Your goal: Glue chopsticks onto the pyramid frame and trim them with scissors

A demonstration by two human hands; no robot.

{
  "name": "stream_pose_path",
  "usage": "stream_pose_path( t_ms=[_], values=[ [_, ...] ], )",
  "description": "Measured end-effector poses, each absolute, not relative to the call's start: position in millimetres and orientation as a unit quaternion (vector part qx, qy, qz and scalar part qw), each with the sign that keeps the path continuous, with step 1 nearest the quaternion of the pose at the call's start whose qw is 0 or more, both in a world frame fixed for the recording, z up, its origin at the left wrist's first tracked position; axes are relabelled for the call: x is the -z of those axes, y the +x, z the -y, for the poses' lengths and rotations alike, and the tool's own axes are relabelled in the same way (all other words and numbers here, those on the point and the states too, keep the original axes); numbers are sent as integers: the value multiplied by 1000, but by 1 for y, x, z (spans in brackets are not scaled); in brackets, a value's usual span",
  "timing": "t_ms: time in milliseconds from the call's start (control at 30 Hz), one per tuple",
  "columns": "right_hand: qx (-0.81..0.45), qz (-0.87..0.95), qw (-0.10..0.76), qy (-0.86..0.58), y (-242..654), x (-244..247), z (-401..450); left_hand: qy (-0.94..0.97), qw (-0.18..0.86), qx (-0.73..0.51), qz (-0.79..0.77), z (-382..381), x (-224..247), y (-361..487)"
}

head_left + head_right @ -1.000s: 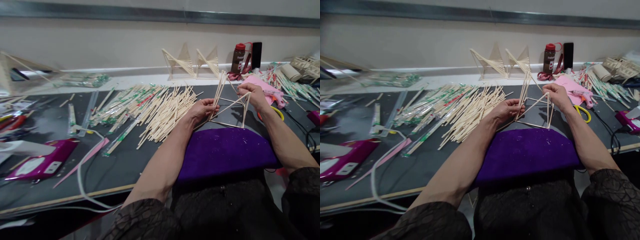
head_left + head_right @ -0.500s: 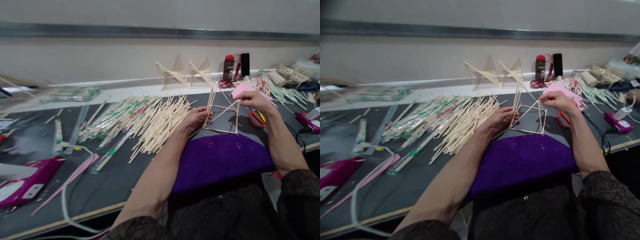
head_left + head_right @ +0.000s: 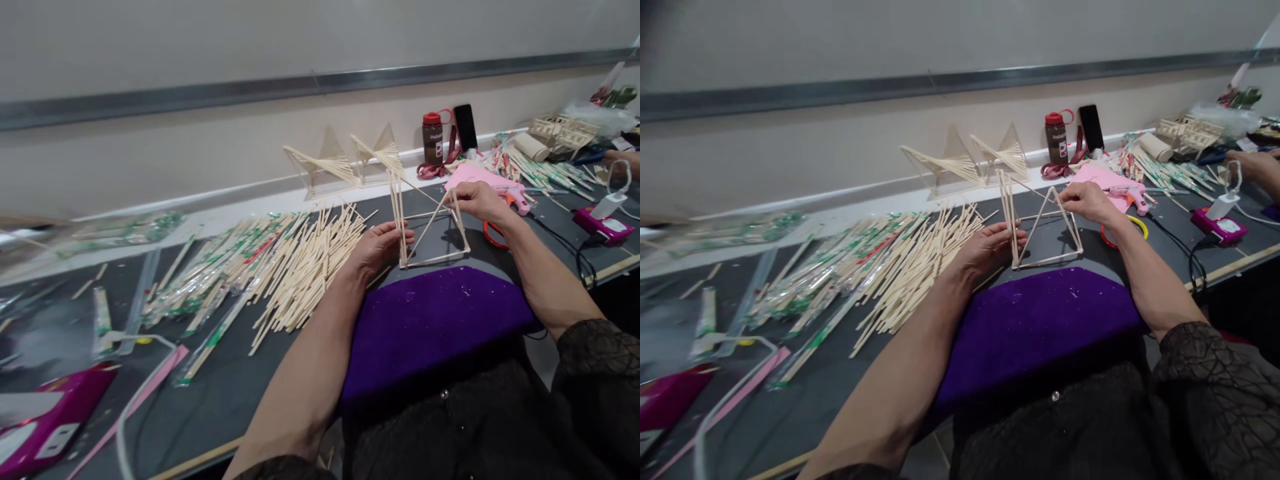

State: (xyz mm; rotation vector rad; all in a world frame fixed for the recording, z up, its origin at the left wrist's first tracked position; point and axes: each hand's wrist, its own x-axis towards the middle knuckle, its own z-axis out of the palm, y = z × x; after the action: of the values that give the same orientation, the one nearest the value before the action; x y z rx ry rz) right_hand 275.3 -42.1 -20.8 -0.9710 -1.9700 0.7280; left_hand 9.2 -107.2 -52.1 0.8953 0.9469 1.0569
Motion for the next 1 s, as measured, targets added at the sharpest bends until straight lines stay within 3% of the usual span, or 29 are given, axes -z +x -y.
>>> stream_pose_path(
  t_ms=[500,1000],
  values=[
    [-275,763,407,-420,278,33,34,427,599,-490,-467,111,52,11],
    [-269,767,404,-419,278,38,31,493,611,-410,-464,112,63,17]
  ],
)
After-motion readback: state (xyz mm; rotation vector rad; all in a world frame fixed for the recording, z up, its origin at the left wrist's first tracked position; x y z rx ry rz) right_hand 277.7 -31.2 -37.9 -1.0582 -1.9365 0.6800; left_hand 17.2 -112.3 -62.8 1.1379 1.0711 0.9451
